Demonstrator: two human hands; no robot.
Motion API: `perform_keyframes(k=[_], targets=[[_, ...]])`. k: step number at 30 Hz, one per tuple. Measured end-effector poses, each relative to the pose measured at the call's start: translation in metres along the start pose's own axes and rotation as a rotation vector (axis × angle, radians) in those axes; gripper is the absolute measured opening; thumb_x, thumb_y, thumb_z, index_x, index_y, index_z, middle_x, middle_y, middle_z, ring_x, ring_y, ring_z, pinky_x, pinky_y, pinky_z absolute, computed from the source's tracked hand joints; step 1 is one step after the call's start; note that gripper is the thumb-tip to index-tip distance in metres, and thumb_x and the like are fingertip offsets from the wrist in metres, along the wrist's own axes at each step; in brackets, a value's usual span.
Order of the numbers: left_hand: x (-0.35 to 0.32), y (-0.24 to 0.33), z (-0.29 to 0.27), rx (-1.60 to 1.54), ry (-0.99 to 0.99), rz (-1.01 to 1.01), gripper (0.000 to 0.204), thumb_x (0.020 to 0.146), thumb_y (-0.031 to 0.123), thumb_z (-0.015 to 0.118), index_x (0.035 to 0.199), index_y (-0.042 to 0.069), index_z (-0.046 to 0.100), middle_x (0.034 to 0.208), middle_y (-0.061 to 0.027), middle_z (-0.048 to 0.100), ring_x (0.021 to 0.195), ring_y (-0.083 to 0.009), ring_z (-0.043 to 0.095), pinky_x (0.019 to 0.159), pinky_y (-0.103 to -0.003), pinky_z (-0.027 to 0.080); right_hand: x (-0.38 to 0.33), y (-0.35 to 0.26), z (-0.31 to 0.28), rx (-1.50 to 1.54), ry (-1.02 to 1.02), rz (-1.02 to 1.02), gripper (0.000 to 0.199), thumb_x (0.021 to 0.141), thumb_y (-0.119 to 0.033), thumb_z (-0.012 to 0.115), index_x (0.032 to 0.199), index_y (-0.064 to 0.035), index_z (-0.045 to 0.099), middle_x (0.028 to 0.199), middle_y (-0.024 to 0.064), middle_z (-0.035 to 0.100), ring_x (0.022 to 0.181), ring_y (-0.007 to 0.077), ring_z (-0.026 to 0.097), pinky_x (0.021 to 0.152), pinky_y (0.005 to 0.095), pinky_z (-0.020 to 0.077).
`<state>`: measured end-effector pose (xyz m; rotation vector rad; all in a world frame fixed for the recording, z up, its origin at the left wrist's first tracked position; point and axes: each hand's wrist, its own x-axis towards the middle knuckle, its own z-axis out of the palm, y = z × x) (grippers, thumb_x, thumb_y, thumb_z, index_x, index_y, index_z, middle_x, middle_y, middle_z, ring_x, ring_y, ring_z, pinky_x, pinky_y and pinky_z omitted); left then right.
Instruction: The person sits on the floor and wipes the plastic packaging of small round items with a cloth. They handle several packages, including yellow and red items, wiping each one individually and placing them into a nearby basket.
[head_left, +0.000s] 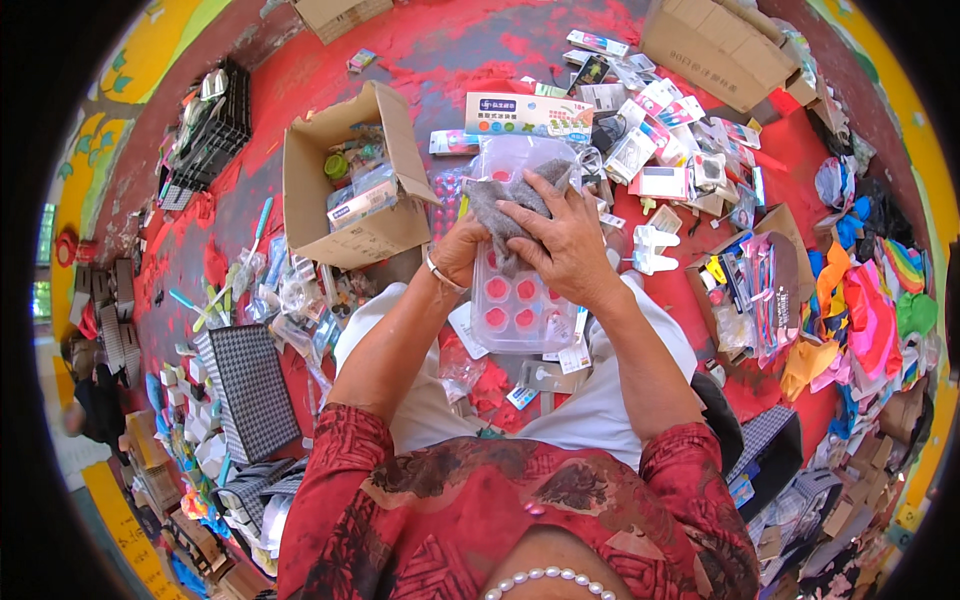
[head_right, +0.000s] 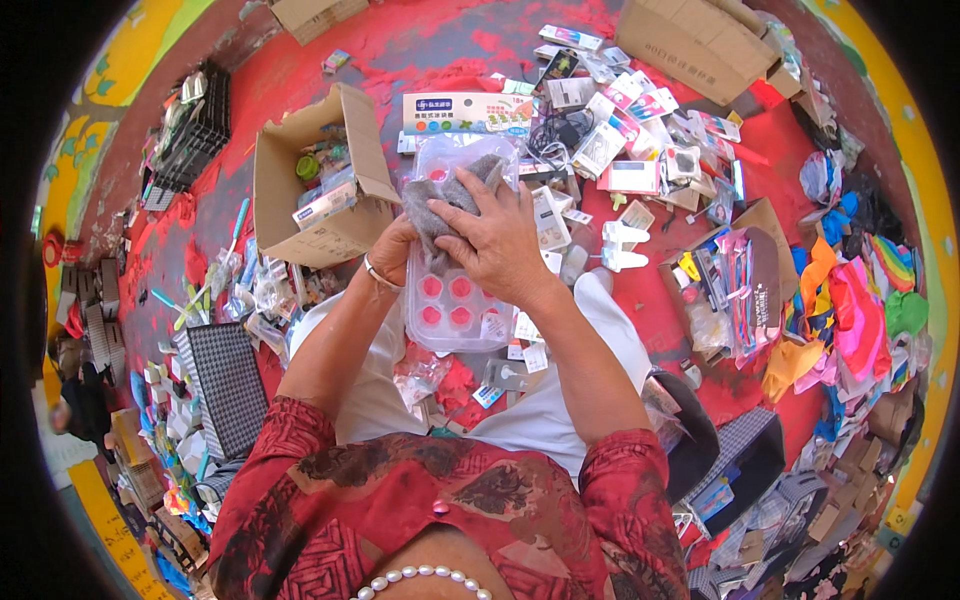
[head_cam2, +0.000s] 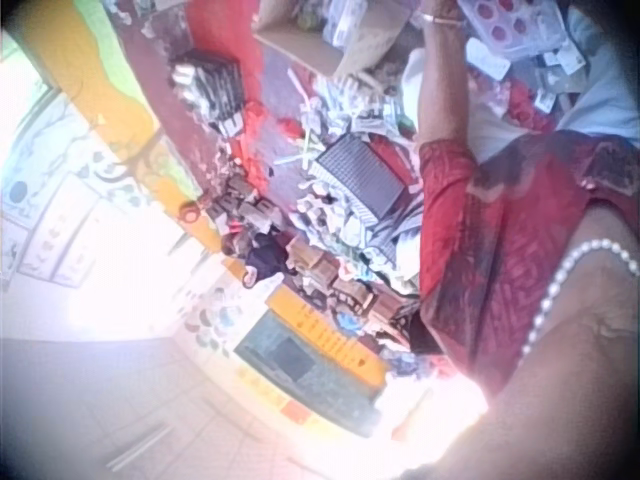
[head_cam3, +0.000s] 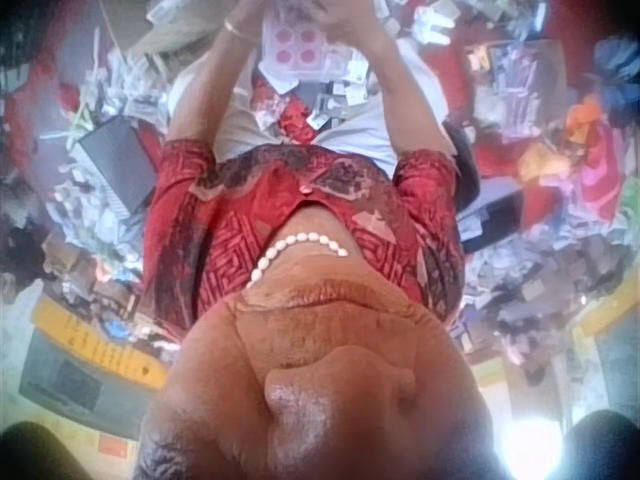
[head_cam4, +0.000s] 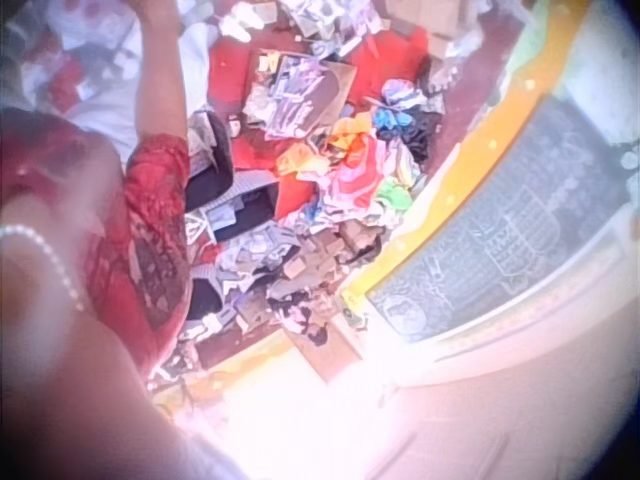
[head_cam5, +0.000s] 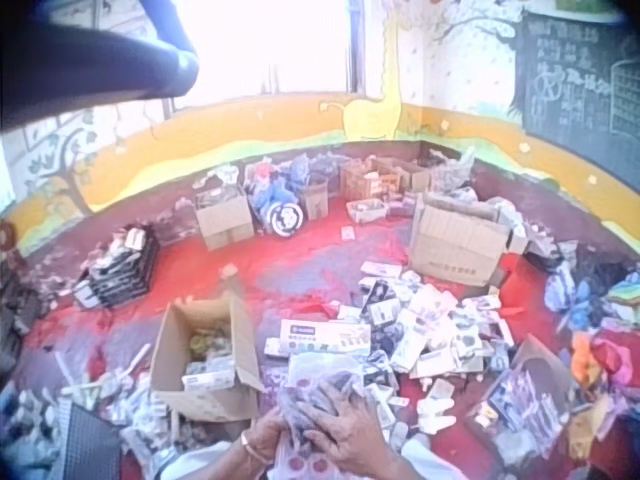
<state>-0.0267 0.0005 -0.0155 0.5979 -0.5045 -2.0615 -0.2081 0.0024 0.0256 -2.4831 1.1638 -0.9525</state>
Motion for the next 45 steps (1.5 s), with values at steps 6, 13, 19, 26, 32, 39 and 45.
perform_keyframes(k=[6,13,19,26,32,39,45], targets=[[-0.017,0.005,0.025,0.214,0.145,-0.172,0.050,0.071,-0.001,0.058,0.119,0.003,0.049,0.100,-0.0083,0.060,0.083,-0.0168,0.062,0.070,-0.030,0.053,0.018,0.030,0.002,0.020,0.194,0.114,0.025,0.078,-0.019,0.063,0.102,-0.0225,0.067,0.119,-0.0001,0.056,0.106,0.0297,0.050,0.088,0.0477,0.0360],[-0.021,-0.001,0.036,0.166,0.032,-0.123,0.048,0.065,-0.003,0.062,0.112,0.004,0.053,0.095,-0.0058,0.061,0.083,-0.0164,0.062,0.073,-0.030,0.052,0.023,0.033,-0.004,-0.010,0.275,0.202,0.018,0.074,-0.016,0.065,0.092,-0.0146,0.068,0.100,0.0030,0.063,0.087,0.0282,0.053,0.078,0.0368,0.0424],[-0.013,0.018,0.003,0.165,0.054,-0.015,0.057,0.062,-0.002,0.056,0.118,0.005,0.050,0.102,-0.0071,0.060,0.092,-0.0177,0.061,0.082,-0.033,0.051,0.009,-0.005,0.006,0.306,0.074,0.034,0.017,0.072,-0.020,0.065,0.085,-0.0083,0.066,0.087,0.0086,0.059,0.078,0.0287,0.056,0.073,0.0375,0.0438],[-0.018,0.024,0.016,0.293,0.189,-0.002,0.076,0.061,0.001,0.059,0.134,0.009,0.038,0.112,-0.0078,0.057,0.094,-0.0170,0.058,0.082,-0.031,0.048,0.006,0.016,-0.008,0.248,-0.046,0.299,0.020,0.070,-0.017,0.064,0.080,0.0006,0.063,0.072,0.0093,0.058,0.063,0.0190,0.057,0.059,0.0307,0.0448],[-0.025,0.026,0.033,0.269,0.228,-0.054,0.082,0.062,-0.004,0.058,0.139,0.011,0.032,0.109,-0.0054,0.055,0.088,-0.0139,0.055,0.076,-0.028,0.049,0.019,0.053,-0.031,1.087,0.507,0.779,0.013,0.081,-0.008,0.054,0.086,0.0024,0.060,0.077,0.0055,0.062,0.065,0.0123,0.059,0.061,0.0236,0.0476],[-0.022,0.018,0.024,0.236,0.149,-0.061,0.086,0.062,-0.007,0.056,0.140,0.013,0.026,0.116,-0.0086,0.053,0.098,-0.0192,0.055,0.079,-0.034,0.051,0.011,0.071,-0.024,1.232,0.738,0.838,0.011,0.081,-0.007,0.053,0.088,-0.0002,0.057,0.078,0.0044,0.059,0.070,0.0125,0.058,0.066,0.0256,0.0495],[-0.020,0.014,0.017,0.338,0.141,-0.142,0.108,0.061,-0.016,0.053,0.146,0.017,-0.004,0.141,-0.0089,0.033,0.122,-0.0236,0.043,0.088,-0.036,0.047,0.001,0.091,-0.014,1.735,0.417,0.965,0.017,0.080,-0.011,0.053,0.094,-0.0049,0.061,0.089,0.0039,0.062,0.081,0.0163,0.061,0.075,0.0288,0.0508]])
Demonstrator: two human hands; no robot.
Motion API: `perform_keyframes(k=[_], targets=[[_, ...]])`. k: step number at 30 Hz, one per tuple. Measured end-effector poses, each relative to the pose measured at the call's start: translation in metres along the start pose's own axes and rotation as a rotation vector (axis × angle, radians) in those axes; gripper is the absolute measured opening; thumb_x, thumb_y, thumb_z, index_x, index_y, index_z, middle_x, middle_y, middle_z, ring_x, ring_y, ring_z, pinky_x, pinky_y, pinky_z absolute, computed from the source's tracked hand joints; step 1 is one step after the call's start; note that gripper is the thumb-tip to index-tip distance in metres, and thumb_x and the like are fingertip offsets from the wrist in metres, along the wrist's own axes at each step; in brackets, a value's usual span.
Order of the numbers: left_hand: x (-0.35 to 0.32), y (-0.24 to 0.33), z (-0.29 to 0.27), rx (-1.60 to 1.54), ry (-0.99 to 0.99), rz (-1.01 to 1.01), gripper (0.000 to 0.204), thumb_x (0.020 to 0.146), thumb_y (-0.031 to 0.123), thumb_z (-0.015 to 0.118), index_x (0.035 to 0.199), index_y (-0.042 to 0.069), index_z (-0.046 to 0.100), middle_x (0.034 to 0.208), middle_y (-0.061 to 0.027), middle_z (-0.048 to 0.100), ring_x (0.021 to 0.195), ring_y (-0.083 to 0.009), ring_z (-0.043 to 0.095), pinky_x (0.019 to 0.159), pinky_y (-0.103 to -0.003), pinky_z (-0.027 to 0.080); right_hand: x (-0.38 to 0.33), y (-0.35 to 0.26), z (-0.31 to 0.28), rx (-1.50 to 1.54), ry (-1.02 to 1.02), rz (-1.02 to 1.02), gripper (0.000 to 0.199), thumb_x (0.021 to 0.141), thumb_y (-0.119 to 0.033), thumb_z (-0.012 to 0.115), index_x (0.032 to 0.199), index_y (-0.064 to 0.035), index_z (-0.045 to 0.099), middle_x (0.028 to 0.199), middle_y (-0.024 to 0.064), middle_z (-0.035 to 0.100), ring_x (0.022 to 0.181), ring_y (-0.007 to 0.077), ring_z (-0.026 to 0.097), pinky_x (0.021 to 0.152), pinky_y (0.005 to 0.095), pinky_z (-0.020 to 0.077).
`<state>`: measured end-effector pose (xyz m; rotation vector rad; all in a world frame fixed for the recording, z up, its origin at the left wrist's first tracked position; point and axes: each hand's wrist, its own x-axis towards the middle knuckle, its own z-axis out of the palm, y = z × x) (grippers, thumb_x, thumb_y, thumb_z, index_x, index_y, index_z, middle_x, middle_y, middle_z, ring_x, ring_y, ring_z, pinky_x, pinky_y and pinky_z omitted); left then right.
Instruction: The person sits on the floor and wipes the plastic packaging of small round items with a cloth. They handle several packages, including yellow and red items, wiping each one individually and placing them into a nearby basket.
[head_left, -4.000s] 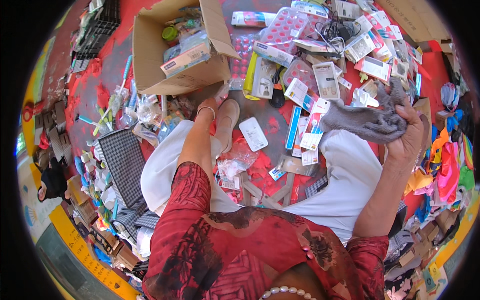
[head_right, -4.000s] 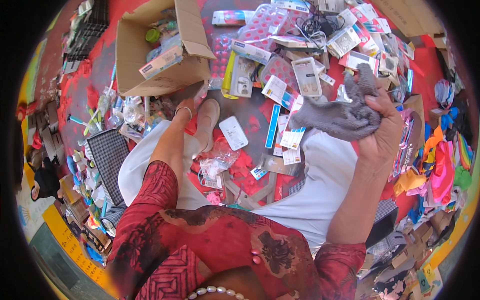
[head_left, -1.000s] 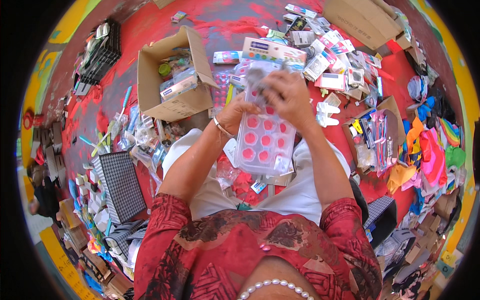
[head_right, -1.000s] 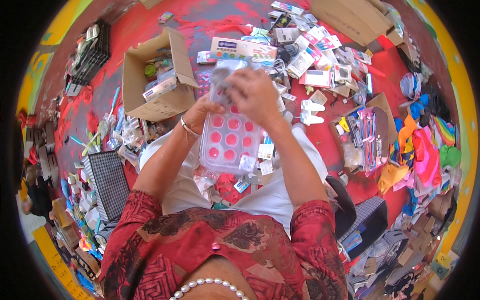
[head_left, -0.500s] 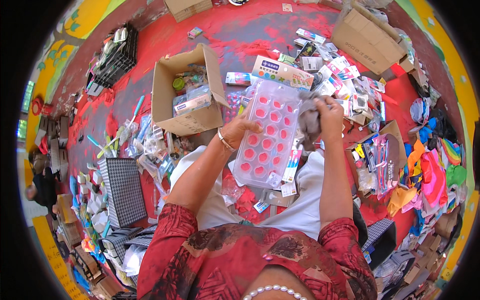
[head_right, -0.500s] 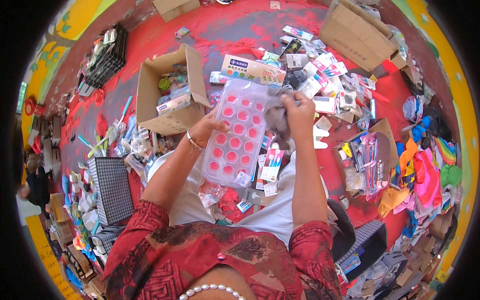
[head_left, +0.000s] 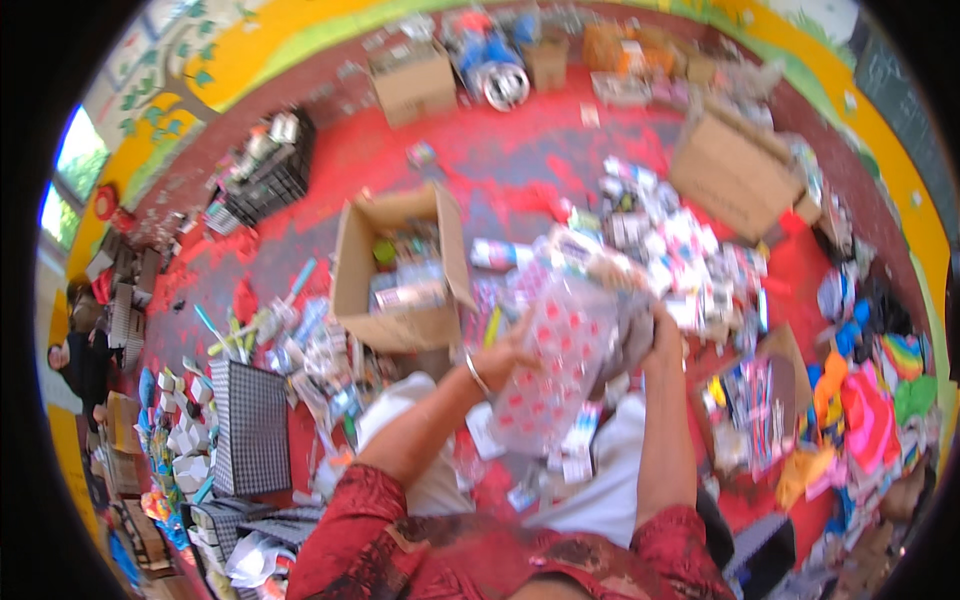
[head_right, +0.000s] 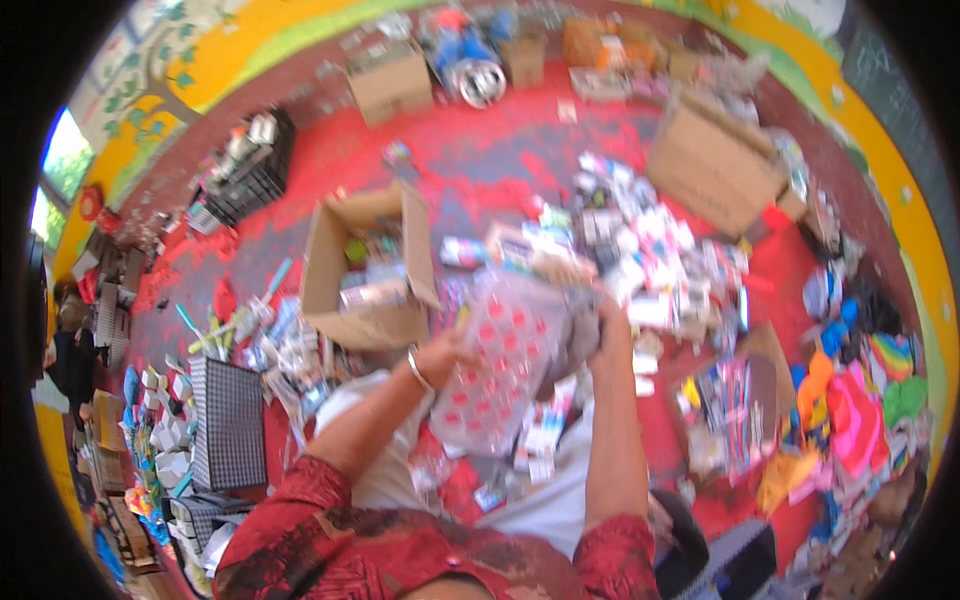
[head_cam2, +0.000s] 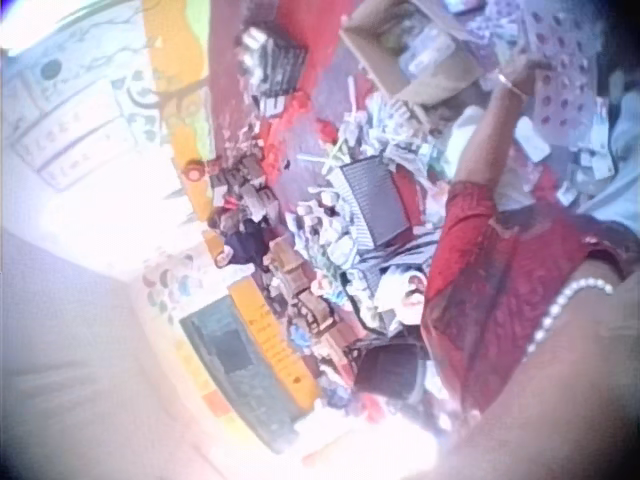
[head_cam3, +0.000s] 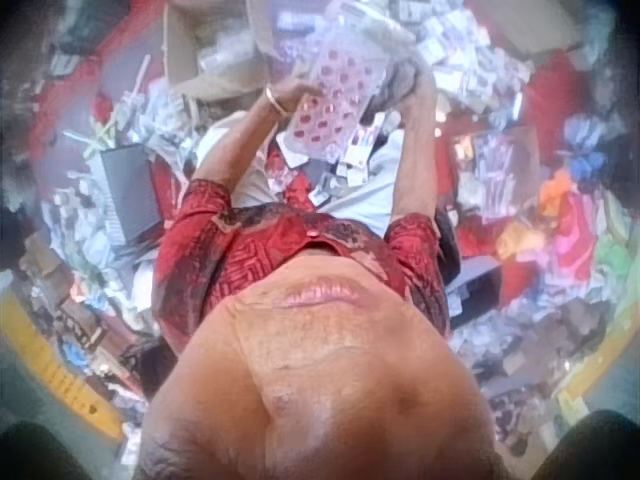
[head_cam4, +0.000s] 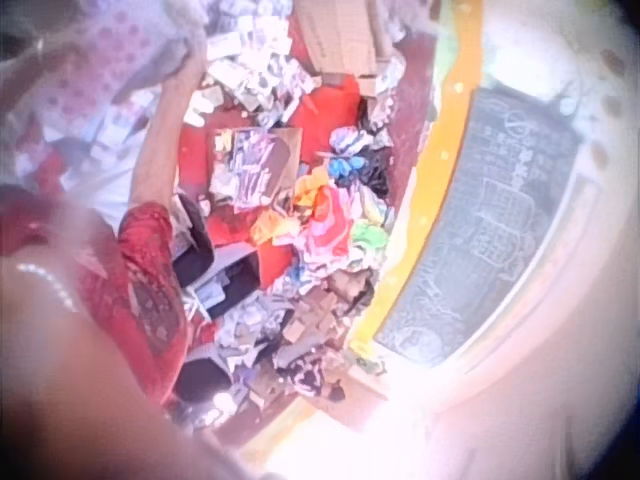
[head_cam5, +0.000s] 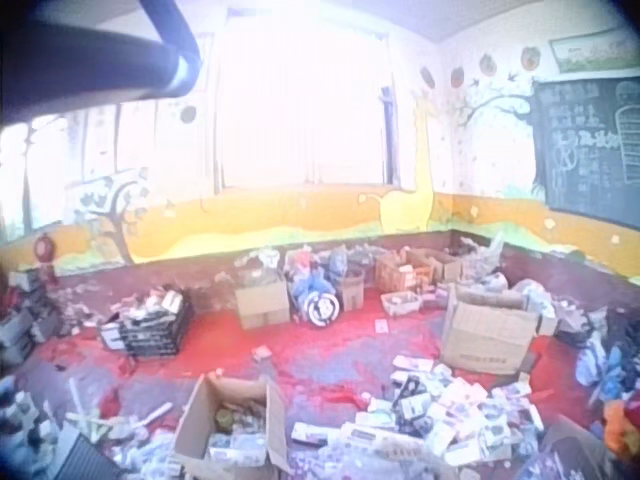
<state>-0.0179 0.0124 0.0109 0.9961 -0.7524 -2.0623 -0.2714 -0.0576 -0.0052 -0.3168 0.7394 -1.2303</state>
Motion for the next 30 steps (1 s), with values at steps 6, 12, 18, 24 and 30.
perform_keyframes(k=[6,12,18,24,30], targets=[[-0.003,0.006,0.012,0.344,-0.050,0.147,0.104,0.068,-0.004,0.063,0.145,0.009,-0.005,0.148,-0.0111,0.014,0.134,-0.0203,0.019,0.106,-0.030,0.022,-0.006,0.008,0.022,-0.334,0.115,-0.176,0.022,0.079,0.000,0.050,0.097,0.0045,0.060,0.086,0.0105,0.063,0.075,0.0194,0.063,0.067,0.0281,0.0517],[0.007,0.000,0.012,0.286,0.146,0.140,0.092,0.077,0.022,0.070,0.142,-0.002,0.010,0.146,-0.0200,0.019,0.134,-0.0274,0.023,0.106,-0.032,0.025,-0.019,0.021,0.027,-0.398,0.137,-0.224,0.021,0.080,-0.003,0.052,0.096,0.0036,0.064,0.080,0.0065,0.062,0.070,0.0149,0.060,0.064,0.0256,0.0494],[0.024,-0.008,0.002,0.183,0.078,0.287,0.047,0.085,0.036,0.062,0.115,0.001,0.053,0.109,-0.0011,0.054,0.102,-0.0096,0.045,0.089,-0.026,0.036,-0.022,0.028,0.025,-0.416,0.180,-0.293,0.014,0.079,-0.004,0.059,0.089,0.0043,0.066,0.077,0.0054,0.063,0.063,0.0113,0.058,0.059,0.0223,0.0452],[0.023,-0.002,0.006,0.240,0.133,0.386,0.034,0.087,0.031,0.061,0.108,0.004,0.058,0.099,0.0018,0.058,0.091,-0.0088,0.050,0.081,-0.026,0.040,-0.025,0.026,0.037,-0.329,0.074,-0.289,0.014,0.078,-0.001,0.060,0.090,0.0032,0.066,0.077,0.0048,0.064,0.063,0.0087,0.058,0.059,0.0214,0.0459],[0.026,-0.002,0.005,0.271,0.265,0.446,0.028,0.090,0.027,0.057,0.106,0.003,0.058,0.095,0.0009,0.058,0.087,-0.0082,0.050,0.078,-0.025,0.041,-0.018,0.021,0.031,-0.338,0.042,-0.260,0.015,0.079,-0.001,0.060,0.092,0.0019,0.066,0.079,0.0046,0.065,0.068,0.0101,0.060,0.064,0.0211,0.0473]])
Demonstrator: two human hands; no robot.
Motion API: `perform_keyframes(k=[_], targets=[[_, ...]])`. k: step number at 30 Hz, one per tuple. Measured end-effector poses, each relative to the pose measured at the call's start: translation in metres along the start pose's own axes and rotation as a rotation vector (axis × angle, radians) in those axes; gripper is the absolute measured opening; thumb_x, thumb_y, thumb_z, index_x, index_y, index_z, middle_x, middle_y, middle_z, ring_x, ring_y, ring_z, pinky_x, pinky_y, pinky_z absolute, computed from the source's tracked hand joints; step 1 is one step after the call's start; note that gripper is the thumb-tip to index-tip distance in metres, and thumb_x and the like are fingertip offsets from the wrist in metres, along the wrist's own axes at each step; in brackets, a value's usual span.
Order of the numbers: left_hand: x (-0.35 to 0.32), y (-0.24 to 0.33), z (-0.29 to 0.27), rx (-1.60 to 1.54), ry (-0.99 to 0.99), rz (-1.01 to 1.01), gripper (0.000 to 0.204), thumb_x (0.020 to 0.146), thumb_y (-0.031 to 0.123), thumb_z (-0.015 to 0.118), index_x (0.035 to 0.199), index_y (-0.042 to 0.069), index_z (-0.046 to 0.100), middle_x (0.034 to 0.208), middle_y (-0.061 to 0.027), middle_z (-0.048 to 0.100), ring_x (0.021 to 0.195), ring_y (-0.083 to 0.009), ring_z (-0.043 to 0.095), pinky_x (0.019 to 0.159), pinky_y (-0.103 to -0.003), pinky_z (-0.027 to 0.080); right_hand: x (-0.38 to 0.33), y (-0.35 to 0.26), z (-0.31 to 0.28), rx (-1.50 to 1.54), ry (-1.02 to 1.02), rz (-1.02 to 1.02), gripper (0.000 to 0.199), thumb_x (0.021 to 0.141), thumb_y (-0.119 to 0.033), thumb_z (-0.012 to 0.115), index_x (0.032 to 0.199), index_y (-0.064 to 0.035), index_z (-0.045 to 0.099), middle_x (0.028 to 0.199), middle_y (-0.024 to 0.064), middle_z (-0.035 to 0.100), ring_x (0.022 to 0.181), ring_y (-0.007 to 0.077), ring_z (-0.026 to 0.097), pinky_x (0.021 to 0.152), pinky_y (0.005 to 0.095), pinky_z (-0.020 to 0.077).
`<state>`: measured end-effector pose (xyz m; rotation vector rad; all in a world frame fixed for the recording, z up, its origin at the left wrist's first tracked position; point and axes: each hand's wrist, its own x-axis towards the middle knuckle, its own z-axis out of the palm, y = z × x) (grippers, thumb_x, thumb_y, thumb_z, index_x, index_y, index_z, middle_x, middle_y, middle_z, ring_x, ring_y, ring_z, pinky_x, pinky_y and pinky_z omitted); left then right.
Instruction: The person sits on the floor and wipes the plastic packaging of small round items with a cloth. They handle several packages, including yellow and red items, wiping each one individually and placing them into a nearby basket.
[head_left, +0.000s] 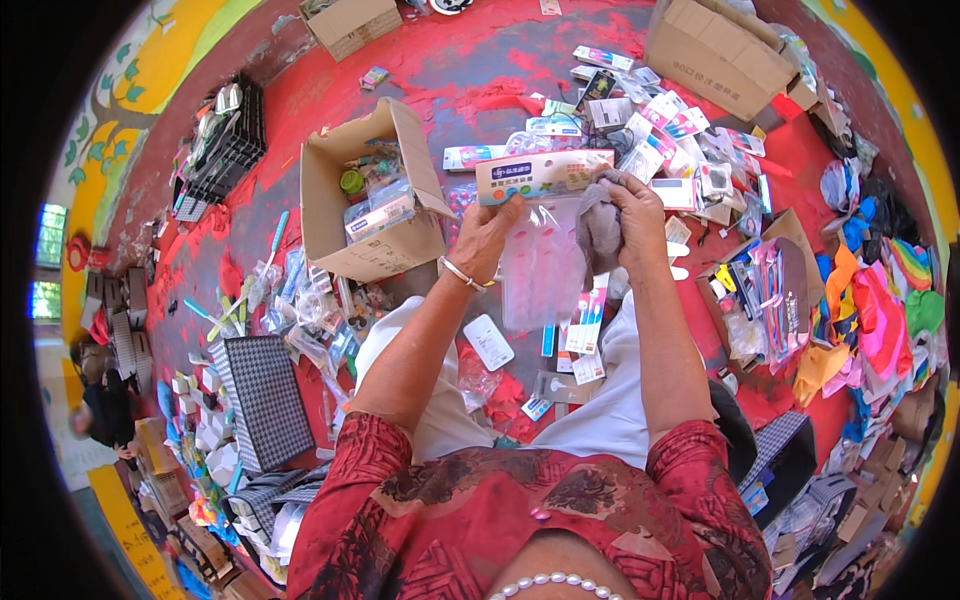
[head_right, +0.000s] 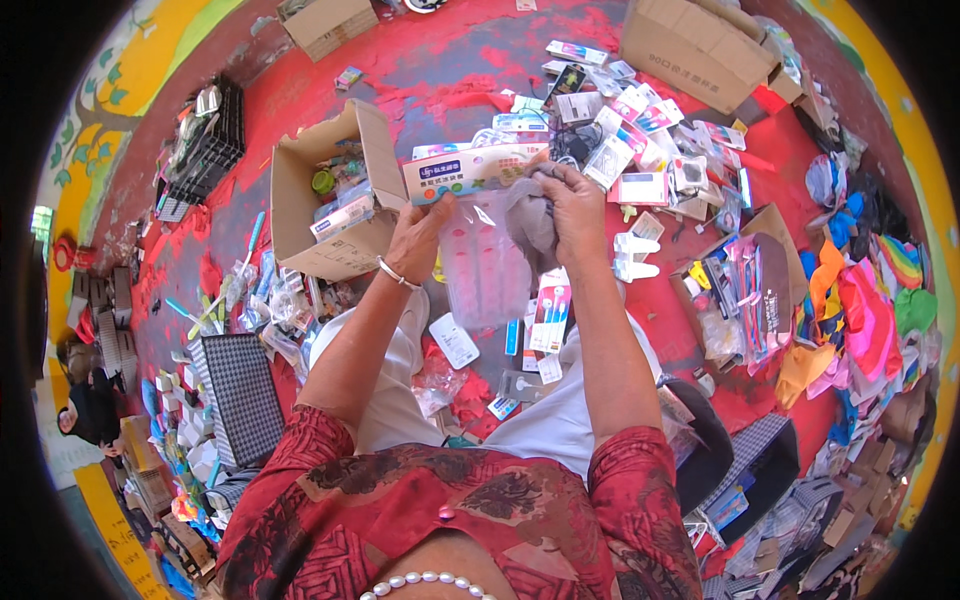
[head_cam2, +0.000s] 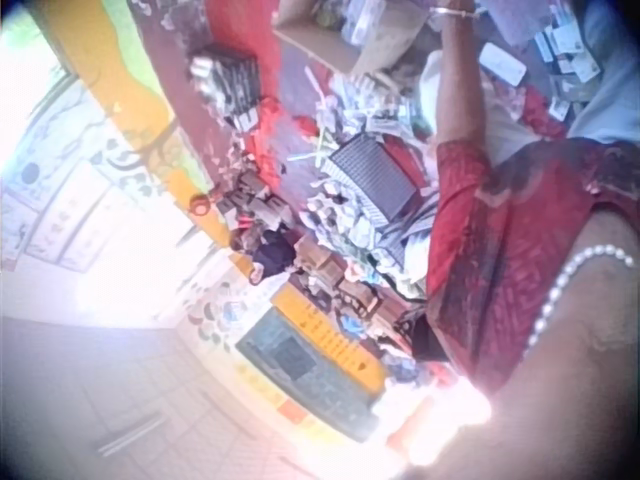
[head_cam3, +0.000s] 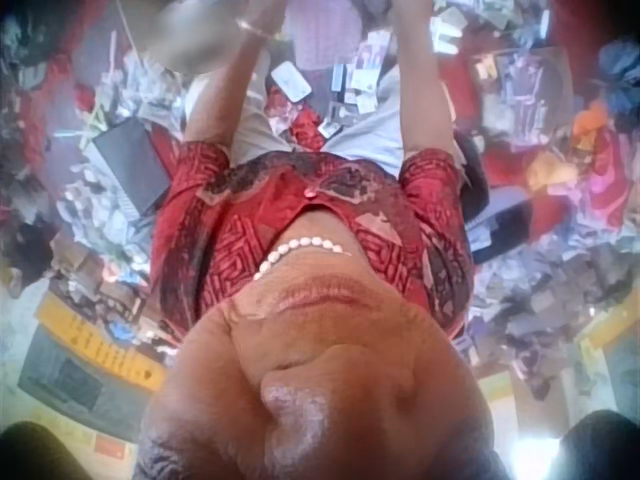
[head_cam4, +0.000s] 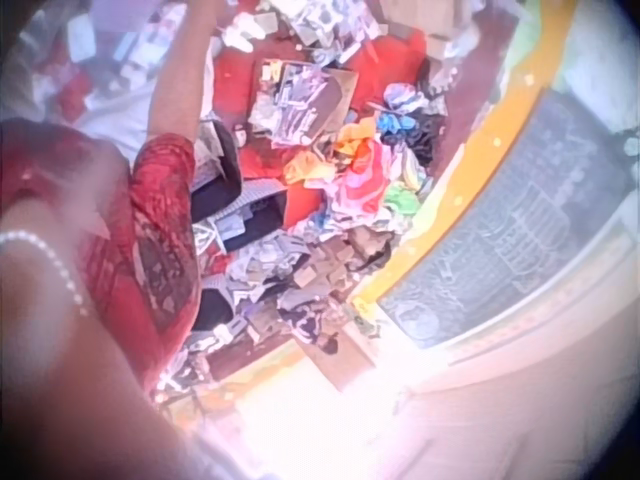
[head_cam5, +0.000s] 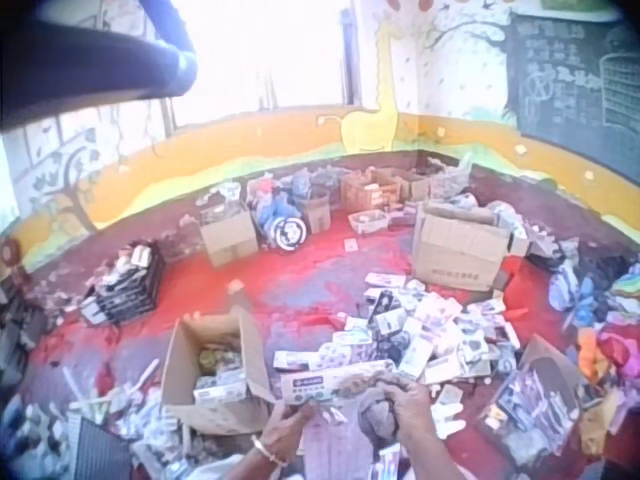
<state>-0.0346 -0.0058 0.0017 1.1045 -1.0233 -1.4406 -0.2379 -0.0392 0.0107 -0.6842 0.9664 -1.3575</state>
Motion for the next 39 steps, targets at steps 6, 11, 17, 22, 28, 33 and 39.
perform_keyframes(k=[6,11,17,22,28,33,39], targets=[[0.000,-0.001,-0.001,0.043,0.164,-0.101,0.032,0.092,0.031,0.053,0.104,0.002,0.058,0.090,-0.0014,0.057,0.080,-0.0078,0.047,0.074,-0.024,0.040,0.001,-0.031,0.011,0.019,0.364,-0.349,0.012,0.082,-0.007,0.060,0.091,-0.0006,0.062,0.081,0.0040,0.062,0.073,0.0109,0.057,0.066,0.0229,0.0469],[-0.007,-0.008,0.019,0.050,0.057,-0.121,0.024,0.091,0.022,0.055,0.099,0.000,0.061,0.084,0.0021,0.057,0.075,-0.0063,0.049,0.064,-0.023,0.041,-0.028,0.004,0.058,-0.932,-0.239,-0.881,0.028,0.072,-0.011,0.069,0.098,-0.0115,0.060,0.101,0.0098,0.051,0.090,0.0257,0.056,0.074,0.0327,0.0474],[-0.014,-0.006,0.009,-0.075,-0.129,0.004,0.024,0.092,0.023,0.054,0.093,0.000,0.062,0.086,0.0011,0.060,0.081,-0.0059,0.052,0.070,-0.022,0.043,-0.004,0.001,0.013,-1.134,0.052,-0.758,0.023,0.074,-0.006,0.062,0.097,-0.0108,0.064,0.100,0.0126,0.053,0.087,0.0305,0.058,0.074,0.0354,0.0473],[-0.003,-0.003,-0.005,-0.098,0.078,-0.143,0.025,0.091,0.028,0.056,0.088,0.004,0.062,0.082,0.0036,0.057,0.068,-0.0049,0.047,0.063,-0.023,0.039,0.004,-0.027,0.006,-1.119,0.430,-0.746,0.017,0.079,-0.012,0.063,0.095,-0.0074,0.064,0.089,0.0123,0.058,0.083,0.0287,0.058,0.074,0.0357,0.0466],[-0.006,-0.028,0.011,0.163,-0.026,-0.056,0.021,0.087,0.013,0.058,0.103,-0.002,0.059,0.092,-0.0019,0.061,0.077,-0.0083,0.055,0.065,-0.024,0.045,-0.038,0.009,0.068,-0.994,-0.324,-0.730,0.021,0.074,-0.014,0.065,0.095,-0.0122,0.062,0.097,0.0101,0.054,0.088,0.0294,0.058,0.072,0.0380,0.0479],[-0.008,-0.029,0.006,0.132,-0.045,-0.011,0.021,0.088,0.014,0.058,0.103,-0.001,0.059,0.090,-0.0021,0.062,0.077,-0.0089,0.057,0.065,-0.023,0.046,-0.015,0.020,0.040,-1.110,-0.042,-0.709,0.020,0.075,-0.018,0.063,0.094,-0.0112,0.064,0.096,0.0109,0.054,0.086,0.0295,0.060,0.069,0.0371,0.0489],[0.006,-0.011,-0.010,-0.193,0.188,-0.149,0.020,0.090,0.020,0.058,0.094,0.000,0.062,0.085,-0.0013,0.062,0.072,-0.0085,0.056,0.064,-0.023,0.045,0.003,-0.014,0.006,-1.293,0.336,-0.494,0.021,0.078,-0.019,0.062,0.094,-0.0079,0.065,0.091,0.0135,0.059,0.086,0.0320,0.058,0.072,0.0386,0.0471]])
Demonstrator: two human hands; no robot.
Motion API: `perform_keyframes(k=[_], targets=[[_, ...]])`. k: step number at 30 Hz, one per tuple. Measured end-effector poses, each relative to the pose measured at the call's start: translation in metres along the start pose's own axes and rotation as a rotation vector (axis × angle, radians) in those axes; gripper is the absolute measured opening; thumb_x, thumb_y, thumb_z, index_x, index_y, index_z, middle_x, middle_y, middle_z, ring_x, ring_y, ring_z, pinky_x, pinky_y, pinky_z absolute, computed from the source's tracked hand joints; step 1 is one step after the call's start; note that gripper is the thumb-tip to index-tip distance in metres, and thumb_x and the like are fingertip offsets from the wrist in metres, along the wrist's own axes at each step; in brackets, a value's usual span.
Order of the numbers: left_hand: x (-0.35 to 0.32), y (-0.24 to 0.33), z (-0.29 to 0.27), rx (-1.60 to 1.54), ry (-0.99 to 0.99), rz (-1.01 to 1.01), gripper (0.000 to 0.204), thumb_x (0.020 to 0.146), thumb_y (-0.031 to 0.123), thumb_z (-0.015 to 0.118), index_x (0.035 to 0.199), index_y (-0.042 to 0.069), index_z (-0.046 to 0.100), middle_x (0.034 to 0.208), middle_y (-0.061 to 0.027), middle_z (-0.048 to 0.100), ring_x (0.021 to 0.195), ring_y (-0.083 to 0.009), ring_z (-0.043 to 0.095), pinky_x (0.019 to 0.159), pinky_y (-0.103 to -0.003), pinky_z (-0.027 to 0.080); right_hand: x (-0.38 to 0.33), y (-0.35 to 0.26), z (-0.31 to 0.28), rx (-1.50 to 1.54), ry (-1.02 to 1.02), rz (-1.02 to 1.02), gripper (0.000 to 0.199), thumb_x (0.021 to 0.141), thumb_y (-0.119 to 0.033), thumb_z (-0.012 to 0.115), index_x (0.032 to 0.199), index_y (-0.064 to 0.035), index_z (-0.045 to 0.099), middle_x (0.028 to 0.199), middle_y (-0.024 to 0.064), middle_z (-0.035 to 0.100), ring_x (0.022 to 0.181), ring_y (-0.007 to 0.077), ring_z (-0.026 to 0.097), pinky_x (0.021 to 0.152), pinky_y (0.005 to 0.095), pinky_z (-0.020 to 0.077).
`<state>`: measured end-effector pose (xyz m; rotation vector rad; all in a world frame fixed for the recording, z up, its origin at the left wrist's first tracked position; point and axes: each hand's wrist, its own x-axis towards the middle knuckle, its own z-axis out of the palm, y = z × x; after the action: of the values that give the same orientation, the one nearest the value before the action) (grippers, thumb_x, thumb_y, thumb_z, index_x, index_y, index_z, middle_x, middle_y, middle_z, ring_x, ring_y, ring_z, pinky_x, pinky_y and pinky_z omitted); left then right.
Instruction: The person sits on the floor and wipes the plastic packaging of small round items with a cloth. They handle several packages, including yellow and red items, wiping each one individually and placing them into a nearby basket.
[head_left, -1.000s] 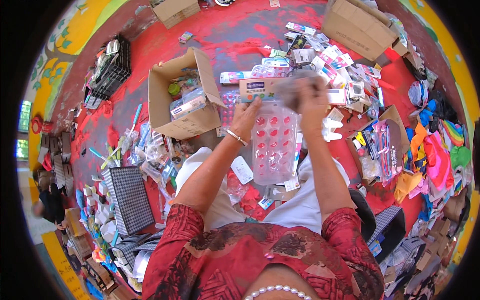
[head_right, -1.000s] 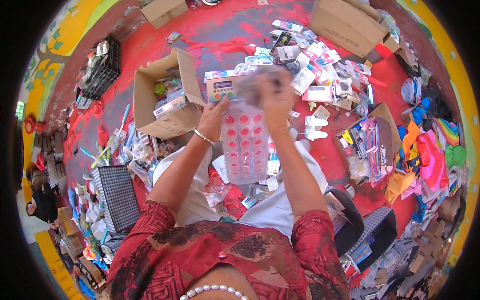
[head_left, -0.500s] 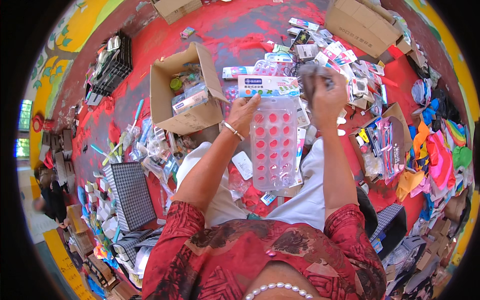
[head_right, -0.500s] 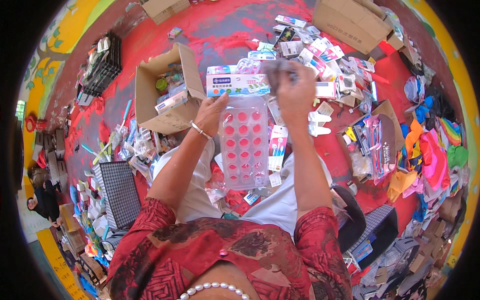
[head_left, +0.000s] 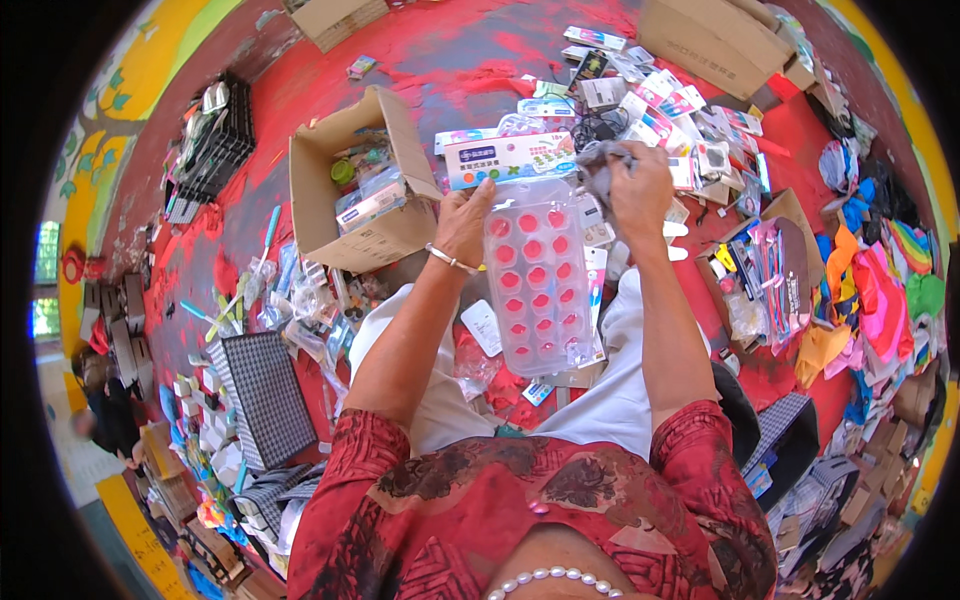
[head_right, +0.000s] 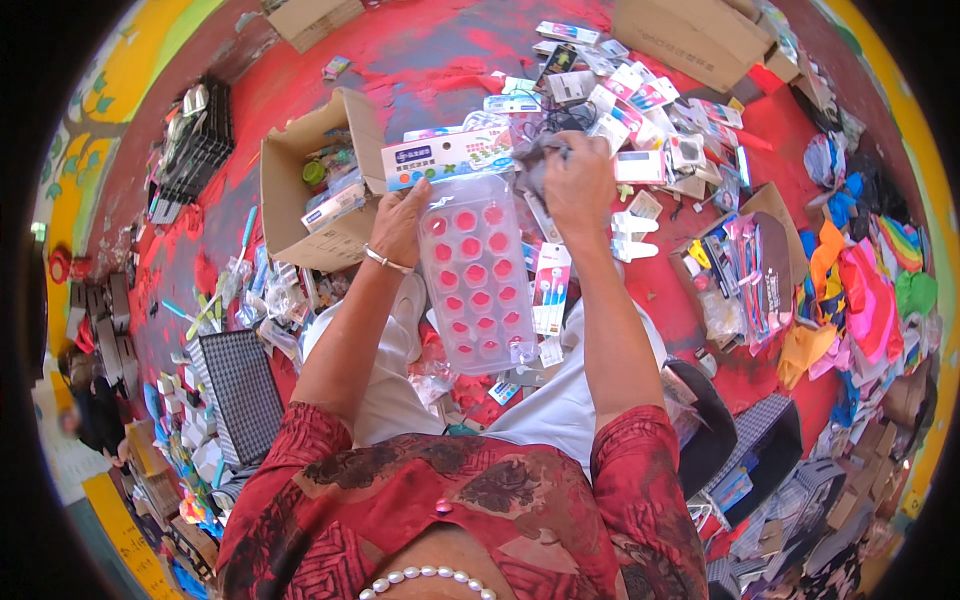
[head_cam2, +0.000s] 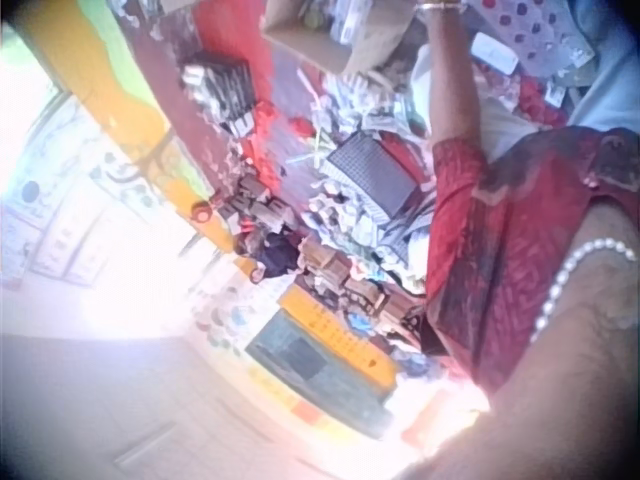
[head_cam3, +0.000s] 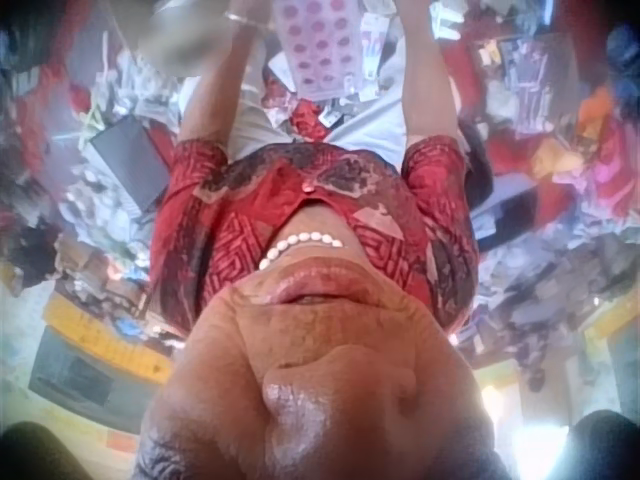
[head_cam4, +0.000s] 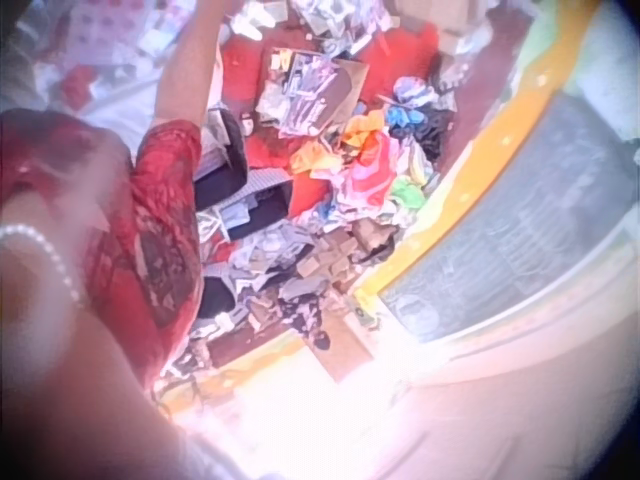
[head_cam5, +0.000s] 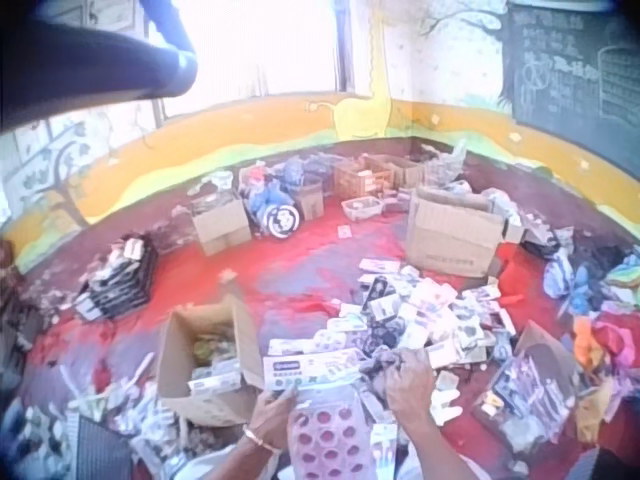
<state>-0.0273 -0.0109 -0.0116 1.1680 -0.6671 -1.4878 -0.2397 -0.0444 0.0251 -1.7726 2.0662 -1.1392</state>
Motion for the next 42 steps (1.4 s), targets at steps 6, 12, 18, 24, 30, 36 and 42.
perform_keyframes(k=[6,12,18,24,30,36,42], targets=[[-0.008,-0.005,0.006,0.094,-0.092,0.126,0.022,0.090,0.022,0.058,0.094,0.001,0.064,0.081,0.0010,0.061,0.075,-0.0055,0.053,0.068,-0.022,0.042,-0.026,-0.032,0.012,0.205,-0.233,-0.562,0.020,0.073,-0.010,0.062,0.094,-0.0116,0.064,0.094,0.0102,0.058,0.082,0.0313,0.059,0.067,0.0379,0.0491],[-0.003,0.027,-0.010,-0.164,0.079,0.180,0.025,0.090,0.025,0.058,0.095,0.001,0.062,0.084,-0.0008,0.061,0.072,-0.0073,0.053,0.064,-0.024,0.045,-0.001,0.013,0.001,-0.222,-0.089,-0.061,0.026,0.077,-0.026,0.060,0.096,-0.0100,0.067,0.094,0.0159,0.061,0.079,0.0313,0.062,0.065,0.0361,0.0493],[-0.001,0.033,-0.012,-0.267,0.096,0.123,0.024,0.090,0.025,0.058,0.096,0.002,0.060,0.086,-0.0027,0.060,0.073,-0.0099,0.055,0.064,-0.025,0.047,-0.009,0.014,0.015,0.682,-0.714,0.425,0.051,0.078,-0.049,0.065,0.093,-0.0005,0.068,0.078,0.0061,0.062,0.067,0.0136,0.055,0.065,0.0305,0.0461],[-0.001,0.036,-0.013,-0.232,0.092,0.051,0.028,0.091,0.025,0.056,0.107,0.001,0.053,0.097,-0.0062,0.059,0.088,-0.0129,0.057,0.071,-0.028,0.049,-0.027,-0.018,0.011,0.653,-0.940,0.231,0.041,0.075,-0.030,0.069,0.101,0.0017,0.065,0.083,0.0065,0.066,0.072,0.0130,0.060,0.065,0.0252,0.0476],[-0.004,0.030,-0.011,-0.357,-0.332,-0.010,0.050,0.085,0.022,0.063,0.126,0.005,0.042,0.115,-0.0080,0.052,0.105,-0.0179,0.052,0.085,-0.031,0.045,-0.021,-0.012,0.016,0.872,-0.785,0.462,0.030,0.073,-0.013,0.068,0.097,0.0038,0.065,0.081,0.0069,0.066,0.067,0.0111,0.060,0.064,0.0237,0.0490],[-0.012,0.005,-0.013,0.184,-0.459,-0.134,0.053,0.072,0.007,0.067,0.122,0.002,0.049,0.111,-0.0109,0.058,0.101,-0.0229,0.057,0.090,-0.036,0.045,-0.016,0.020,0.025,0.208,-0.635,-0.391,0.027,0.070,-0.010,0.061,0.096,-0.0135,0.067,0.088,0.0078,0.063,0.083,0.0219,0.059,0.078,0.0357,0.0462],[0.013,-0.004,-0.017,0.182,-0.214,-0.295,0.044,0.074,0.011,0.064,0.114,-0.002,0.054,0.101,-0.0079,0.059,0.093,-0.0202,0.056,0.084,-0.035,0.047,-0.040,0.016,0.030,1.108,-0.277,0.340,0.043,0.068,-0.035,0.071,0.077,0.0071,0.066,0.069,0.0125,0.064,0.066,0.0175,0.061,0.063,0.0306,0.0470]])
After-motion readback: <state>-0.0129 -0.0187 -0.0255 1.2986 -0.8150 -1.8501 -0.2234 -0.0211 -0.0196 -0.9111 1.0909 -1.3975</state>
